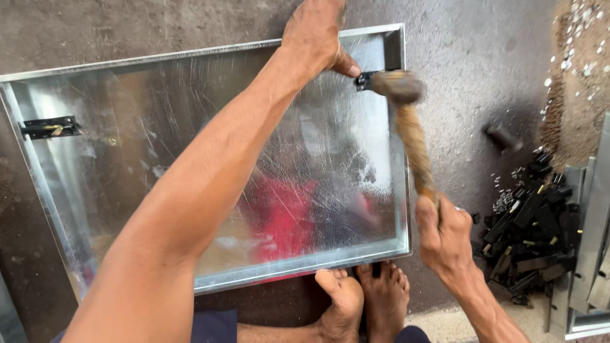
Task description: The person assembles metal trays by inserting metal pins into brackets at the corners and hammering them into place with a hammer. They handle multiple trays one at a time while working on the floor with another person.
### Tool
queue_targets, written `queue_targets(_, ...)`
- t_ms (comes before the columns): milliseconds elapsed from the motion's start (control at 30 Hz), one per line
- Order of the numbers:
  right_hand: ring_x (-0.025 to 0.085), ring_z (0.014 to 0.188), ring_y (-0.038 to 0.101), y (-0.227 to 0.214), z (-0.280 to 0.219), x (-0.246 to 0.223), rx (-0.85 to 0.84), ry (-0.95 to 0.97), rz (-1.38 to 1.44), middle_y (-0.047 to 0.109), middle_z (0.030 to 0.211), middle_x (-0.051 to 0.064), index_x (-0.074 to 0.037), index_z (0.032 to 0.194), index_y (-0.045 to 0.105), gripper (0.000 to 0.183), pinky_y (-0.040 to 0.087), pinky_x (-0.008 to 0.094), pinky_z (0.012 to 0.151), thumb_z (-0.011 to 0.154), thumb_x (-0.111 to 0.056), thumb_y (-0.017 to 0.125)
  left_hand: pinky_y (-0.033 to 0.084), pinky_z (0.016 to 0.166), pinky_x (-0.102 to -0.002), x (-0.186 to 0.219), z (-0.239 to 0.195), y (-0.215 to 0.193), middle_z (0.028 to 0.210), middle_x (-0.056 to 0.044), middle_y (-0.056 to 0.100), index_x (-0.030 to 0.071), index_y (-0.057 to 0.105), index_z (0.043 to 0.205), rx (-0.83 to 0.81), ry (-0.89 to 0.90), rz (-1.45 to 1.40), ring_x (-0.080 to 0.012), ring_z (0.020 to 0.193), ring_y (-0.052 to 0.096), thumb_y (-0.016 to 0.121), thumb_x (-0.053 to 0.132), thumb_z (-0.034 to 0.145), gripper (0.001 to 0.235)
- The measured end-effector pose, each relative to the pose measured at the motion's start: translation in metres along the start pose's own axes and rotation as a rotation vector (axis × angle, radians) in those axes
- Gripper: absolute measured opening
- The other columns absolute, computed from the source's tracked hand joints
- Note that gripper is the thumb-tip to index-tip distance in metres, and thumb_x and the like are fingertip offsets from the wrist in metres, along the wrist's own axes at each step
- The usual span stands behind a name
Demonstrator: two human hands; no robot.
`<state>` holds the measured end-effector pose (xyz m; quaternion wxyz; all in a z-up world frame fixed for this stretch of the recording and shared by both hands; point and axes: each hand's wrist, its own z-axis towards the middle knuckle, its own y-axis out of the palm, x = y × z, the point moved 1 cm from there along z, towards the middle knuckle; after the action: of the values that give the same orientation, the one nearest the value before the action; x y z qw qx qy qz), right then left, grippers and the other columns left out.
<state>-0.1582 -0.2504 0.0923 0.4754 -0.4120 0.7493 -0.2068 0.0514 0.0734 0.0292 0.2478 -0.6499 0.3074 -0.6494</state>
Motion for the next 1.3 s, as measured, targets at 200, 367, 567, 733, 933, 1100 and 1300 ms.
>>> queue_targets(200, 0.013, 0.051, 0.053, -0.006, -0.002, -0.012, 0.093, -0.077, 0.047, 0.055, 0.058, 0.004, -0.003, 0.082, 0.059, 0.057, 0.044, 0.031, 0.047, 0.106, -0.052, 0.042, 0.051, 0.098, -0.043, 0.021, 0.010, -0.017, 0.116, -0.019, 0.066, 0.000, 0.064, 0.106, -0.237, -0.214, 0.220, -0.0364, 0.113, 0.063, 0.104, 0.053, 0.046, 0.090)
queue_targets(367, 0.012, 0.049, 0.053, -0.010, -0.010, -0.011, 0.096, -0.046, 0.105, 0.054, 0.057, 0.002, -0.005, 0.080, 0.057, 0.056, 0.045, 0.031, 0.044, 0.105, -0.052, 0.042, 0.049, 0.097, -0.042, 0.018, 0.015, -0.014, 0.113, -0.014, 0.067, 0.004, 0.067, 0.105, -0.179, -0.215, 0.120, -0.0345, 0.113, 0.062, 0.103, 0.055, 0.042, 0.089)
queue_targets(567, 0.011, 0.048, 0.052, -0.011, -0.010, -0.020, 0.121, -0.132, 0.105, 0.053, 0.057, 0.001, -0.005, 0.081, 0.056, 0.053, 0.043, 0.031, 0.044, 0.107, -0.049, 0.042, 0.053, 0.096, -0.039, 0.011, 0.015, -0.013, 0.120, -0.019, 0.063, -0.003, 0.070, 0.094, -0.202, -0.193, 0.188, -0.0347, 0.113, 0.063, 0.105, 0.054, 0.041, 0.085)
queue_targets(733, 0.014, 0.040, 0.048, 0.002, 0.004, -0.003, 0.062, -0.127, 0.002, 0.049, 0.051, 0.004, -0.004, 0.082, 0.057, 0.052, 0.039, 0.034, 0.038, 0.105, -0.047, 0.039, 0.051, 0.096, -0.043, 0.010, 0.014, -0.014, 0.115, -0.021, 0.067, -0.003, 0.065, 0.105, -0.100, -0.169, 0.092, -0.0385, 0.112, 0.063, 0.107, 0.046, 0.038, 0.093)
queue_targets(933, 0.012, 0.048, 0.053, -0.001, -0.010, -0.001, 0.107, -0.087, 0.021, 0.055, 0.055, 0.004, -0.004, 0.082, 0.060, 0.056, 0.043, 0.032, 0.043, 0.106, -0.051, 0.041, 0.052, 0.093, -0.044, 0.019, 0.017, -0.022, 0.122, -0.025, 0.062, -0.004, 0.064, 0.111, -0.126, -0.213, 0.151, -0.0418, 0.113, 0.063, 0.107, 0.046, 0.037, 0.099)
queue_targets(1100, 0.011, 0.048, 0.052, -0.008, -0.007, -0.009, 0.113, -0.105, 0.093, 0.054, 0.057, 0.001, -0.005, 0.081, 0.056, 0.054, 0.043, 0.030, 0.042, 0.106, -0.050, 0.041, 0.054, 0.099, -0.041, 0.017, 0.015, -0.021, 0.119, -0.019, 0.069, -0.002, 0.069, 0.105, -0.229, -0.260, 0.156, -0.0341, 0.113, 0.067, 0.103, 0.054, 0.043, 0.090)
queue_targets(1300, 0.009, 0.046, 0.049, -0.014, -0.006, -0.030, 0.145, -0.194, 0.166, 0.050, 0.054, -0.001, -0.008, 0.078, 0.052, 0.049, 0.041, 0.030, 0.041, 0.106, -0.048, 0.044, 0.054, 0.097, -0.042, 0.016, 0.017, -0.017, 0.121, -0.019, 0.065, -0.002, 0.069, 0.101, -0.180, -0.238, 0.188, -0.0355, 0.112, 0.066, 0.103, 0.057, 0.043, 0.088)
